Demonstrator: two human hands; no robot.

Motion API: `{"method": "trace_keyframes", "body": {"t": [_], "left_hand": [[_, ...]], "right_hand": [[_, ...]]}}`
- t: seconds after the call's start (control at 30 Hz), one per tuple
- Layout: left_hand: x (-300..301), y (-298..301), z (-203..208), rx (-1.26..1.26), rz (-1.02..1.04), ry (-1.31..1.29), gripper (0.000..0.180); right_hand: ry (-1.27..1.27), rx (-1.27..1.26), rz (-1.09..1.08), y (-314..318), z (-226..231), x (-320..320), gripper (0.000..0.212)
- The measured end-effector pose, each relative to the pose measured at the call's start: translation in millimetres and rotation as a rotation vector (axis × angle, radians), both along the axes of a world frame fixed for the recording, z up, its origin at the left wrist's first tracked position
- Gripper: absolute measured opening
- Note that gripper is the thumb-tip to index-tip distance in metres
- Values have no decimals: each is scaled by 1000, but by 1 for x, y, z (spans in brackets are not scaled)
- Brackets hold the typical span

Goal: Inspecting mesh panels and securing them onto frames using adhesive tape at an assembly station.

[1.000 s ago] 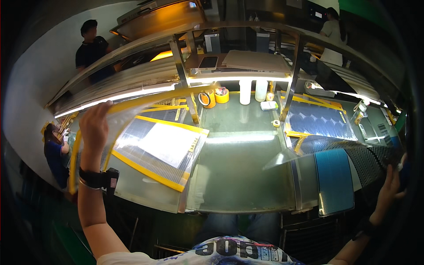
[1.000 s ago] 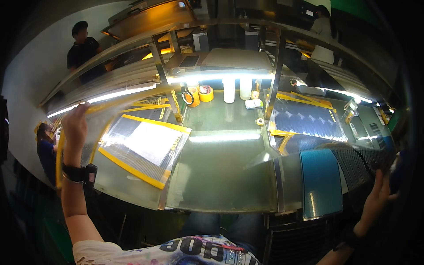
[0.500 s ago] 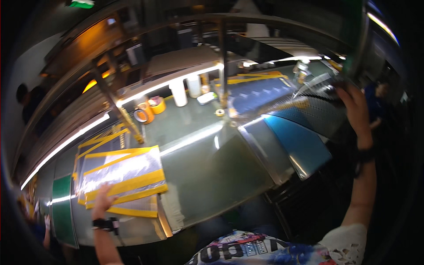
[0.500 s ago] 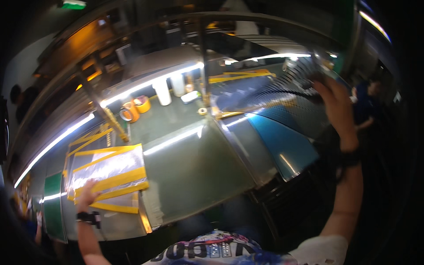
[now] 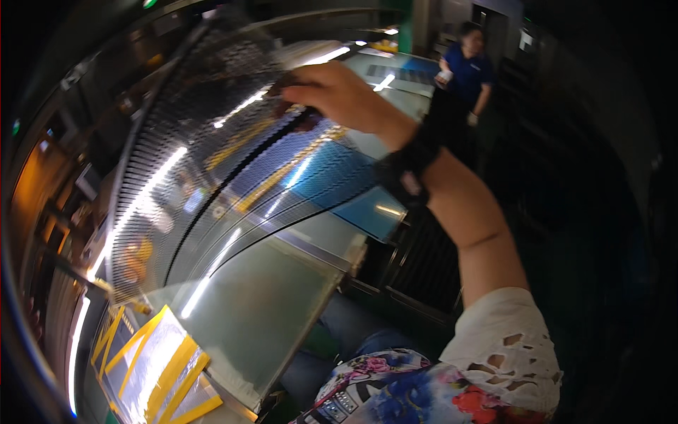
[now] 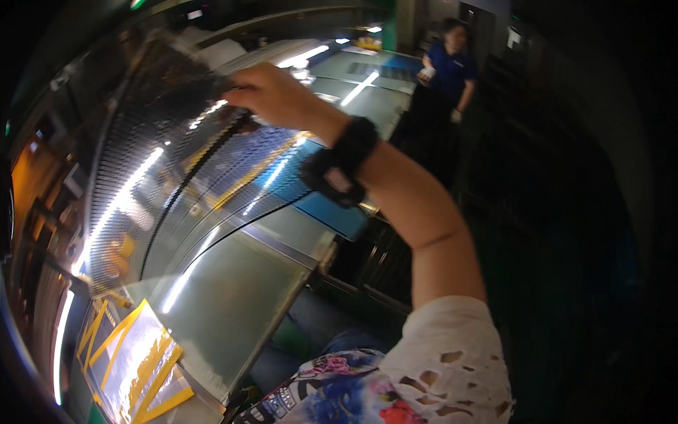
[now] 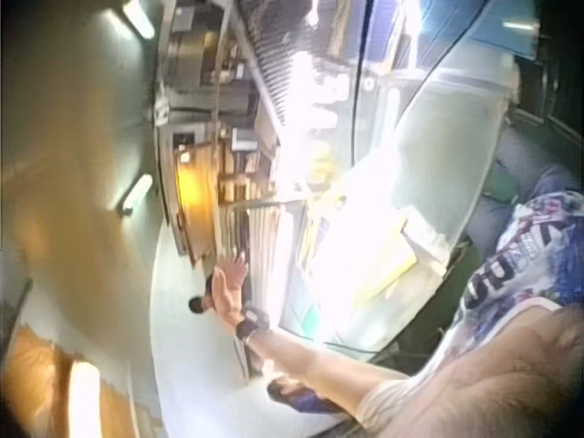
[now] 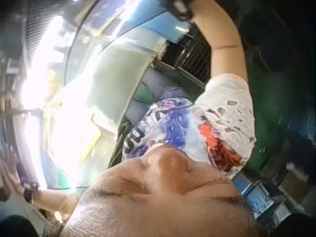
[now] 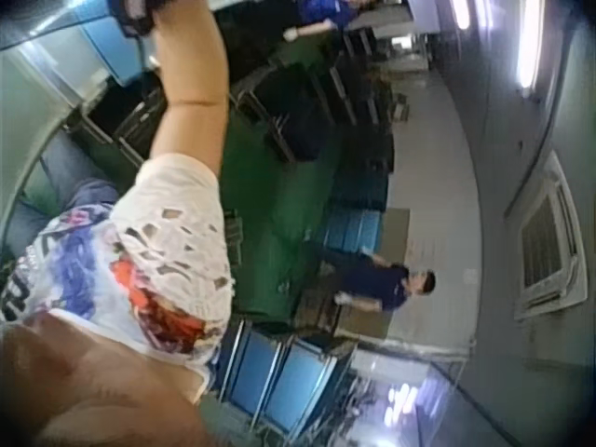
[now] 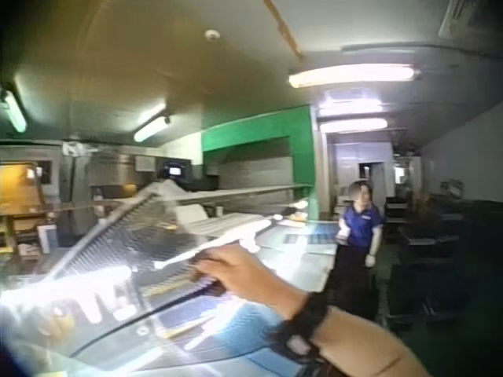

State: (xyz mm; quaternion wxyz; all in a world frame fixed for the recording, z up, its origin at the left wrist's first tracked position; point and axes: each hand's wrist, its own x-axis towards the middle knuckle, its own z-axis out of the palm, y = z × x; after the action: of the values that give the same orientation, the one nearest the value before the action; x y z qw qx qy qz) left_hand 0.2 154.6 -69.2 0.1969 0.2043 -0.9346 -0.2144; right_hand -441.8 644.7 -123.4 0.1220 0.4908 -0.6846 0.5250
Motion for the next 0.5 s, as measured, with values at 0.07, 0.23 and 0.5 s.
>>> {"method": "trace_keyframes", "body": {"t": [0.07, 0.23, 0.5], "left_hand": [[-60, 28, -17, -75, -174, 17, 71], [-200, 103, -52, -213, -592, 95, 86], [-299, 187, -97, 40, -577, -67, 76]], "right_hand": [[-5, -5, -44, 0, -13, -3, 26], [-64, -116, -67, 48, -45, 17, 27], [-320, 30, -57, 150, -92, 41, 26]]}}
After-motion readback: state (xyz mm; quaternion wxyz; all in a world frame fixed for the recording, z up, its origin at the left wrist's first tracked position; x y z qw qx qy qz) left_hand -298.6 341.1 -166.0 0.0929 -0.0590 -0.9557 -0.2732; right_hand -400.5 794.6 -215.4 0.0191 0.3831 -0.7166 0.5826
